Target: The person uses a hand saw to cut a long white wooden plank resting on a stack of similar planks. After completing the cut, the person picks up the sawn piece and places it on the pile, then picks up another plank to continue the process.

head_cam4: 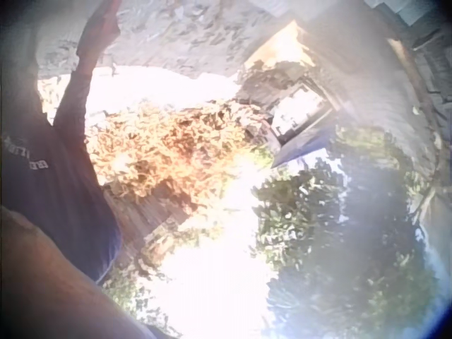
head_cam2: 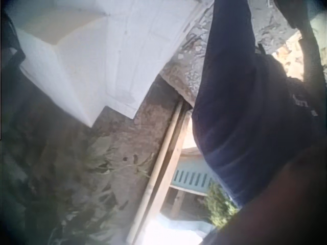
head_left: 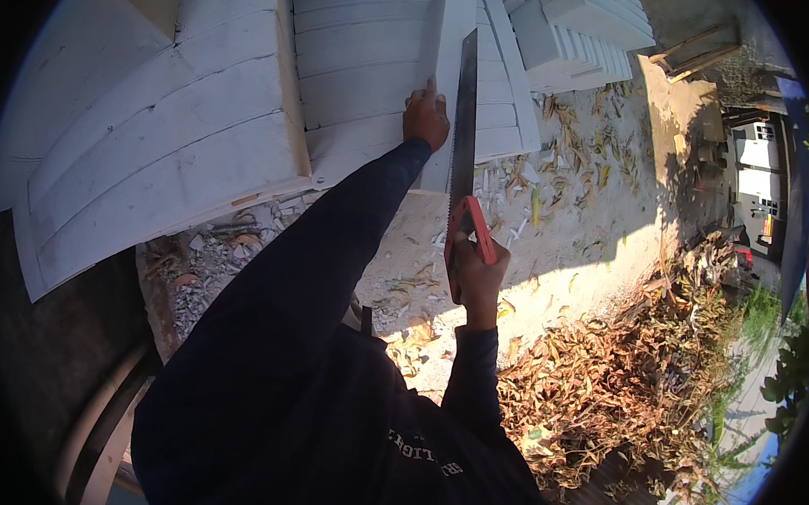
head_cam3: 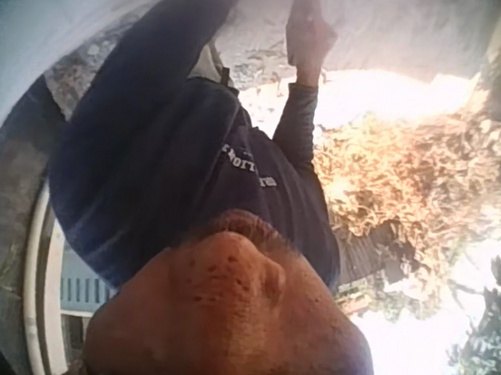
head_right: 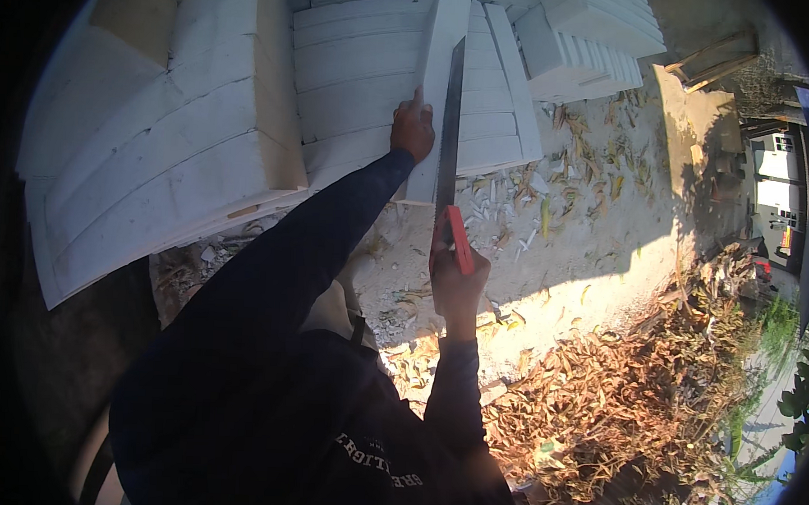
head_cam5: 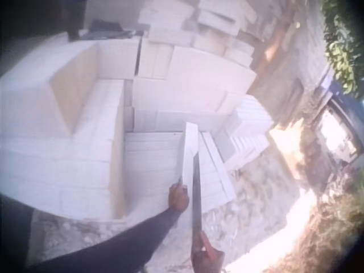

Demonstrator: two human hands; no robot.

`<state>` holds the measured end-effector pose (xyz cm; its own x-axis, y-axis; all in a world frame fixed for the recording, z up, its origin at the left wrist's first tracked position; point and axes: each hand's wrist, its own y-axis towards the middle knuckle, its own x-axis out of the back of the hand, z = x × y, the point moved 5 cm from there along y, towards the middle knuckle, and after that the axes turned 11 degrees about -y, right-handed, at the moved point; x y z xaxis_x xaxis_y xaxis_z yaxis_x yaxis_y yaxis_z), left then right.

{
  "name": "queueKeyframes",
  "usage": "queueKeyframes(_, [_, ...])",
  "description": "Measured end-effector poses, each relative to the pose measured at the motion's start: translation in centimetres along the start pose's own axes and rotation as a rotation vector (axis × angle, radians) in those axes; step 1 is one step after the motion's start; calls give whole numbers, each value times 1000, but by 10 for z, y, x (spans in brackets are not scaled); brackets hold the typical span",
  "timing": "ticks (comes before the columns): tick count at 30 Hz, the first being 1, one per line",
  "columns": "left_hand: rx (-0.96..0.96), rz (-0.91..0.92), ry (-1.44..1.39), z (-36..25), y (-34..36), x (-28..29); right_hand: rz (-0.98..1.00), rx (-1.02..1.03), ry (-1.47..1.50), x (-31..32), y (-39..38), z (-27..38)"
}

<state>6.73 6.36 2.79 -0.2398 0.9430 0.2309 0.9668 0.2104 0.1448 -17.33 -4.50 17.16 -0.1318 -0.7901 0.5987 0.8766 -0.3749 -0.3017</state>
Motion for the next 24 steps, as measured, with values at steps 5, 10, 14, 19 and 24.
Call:
queueKeyframes(5, [-22, -31, 25, 8, -1, -3, 34, -55, 4, 7, -4, 19])
queueKeyframes(10, [-38, -58, 21, 9, -1, 0, 62, -32, 58, 29, 2, 45])
queueKeyframes(14, [-39, -62, 34, 6, -2, -1, 68, -8, 85, 29, 3, 42])
queueKeyframes(19, [-66, -65, 16, 2, -4, -1, 19, 48, 3, 6, -3, 18])
queueKeyframes(24, [-31, -29, 51, 3, -2, 3, -56, 177, -93, -2, -35, -12])
